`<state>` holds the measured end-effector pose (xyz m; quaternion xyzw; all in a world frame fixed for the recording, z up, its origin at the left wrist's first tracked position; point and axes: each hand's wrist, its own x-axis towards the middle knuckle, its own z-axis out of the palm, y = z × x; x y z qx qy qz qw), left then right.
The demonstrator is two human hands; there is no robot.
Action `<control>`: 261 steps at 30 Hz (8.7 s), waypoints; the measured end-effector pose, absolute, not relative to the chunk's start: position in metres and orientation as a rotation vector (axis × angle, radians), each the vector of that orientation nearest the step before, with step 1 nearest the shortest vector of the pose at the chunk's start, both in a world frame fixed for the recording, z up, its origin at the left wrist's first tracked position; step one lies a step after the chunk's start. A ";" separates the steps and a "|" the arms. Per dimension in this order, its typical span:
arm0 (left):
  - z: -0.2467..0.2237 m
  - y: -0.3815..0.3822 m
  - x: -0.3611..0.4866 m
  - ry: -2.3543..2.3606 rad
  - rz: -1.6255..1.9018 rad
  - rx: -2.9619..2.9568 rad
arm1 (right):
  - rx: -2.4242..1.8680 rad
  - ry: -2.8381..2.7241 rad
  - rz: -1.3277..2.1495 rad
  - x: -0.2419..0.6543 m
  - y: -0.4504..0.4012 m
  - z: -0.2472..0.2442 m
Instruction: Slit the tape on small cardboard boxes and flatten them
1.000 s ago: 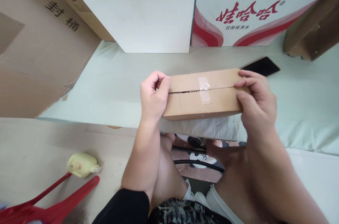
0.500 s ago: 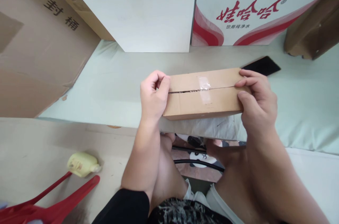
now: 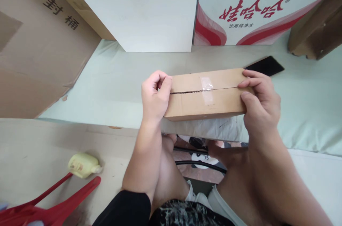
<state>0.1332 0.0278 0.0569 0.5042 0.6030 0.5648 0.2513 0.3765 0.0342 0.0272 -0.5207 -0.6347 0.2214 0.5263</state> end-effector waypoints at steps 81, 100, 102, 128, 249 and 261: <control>0.058 0.028 0.134 1.656 1.540 1.335 | -1.236 -1.484 0.518 0.373 0.033 0.026; 0.057 0.027 0.133 1.621 1.550 1.341 | -1.205 -1.522 0.500 0.374 0.035 0.022; 0.057 0.028 0.133 1.623 1.548 1.340 | -1.219 -1.519 0.498 0.374 0.035 0.022; 0.057 0.027 0.133 1.641 1.529 1.343 | -1.236 -1.506 0.511 0.373 0.035 0.022; 0.054 0.026 0.134 1.621 1.563 1.349 | -1.155 -1.490 0.558 0.377 0.038 0.013; 0.054 0.027 0.134 1.619 1.563 1.349 | -1.139 -1.487 0.563 0.377 0.038 0.013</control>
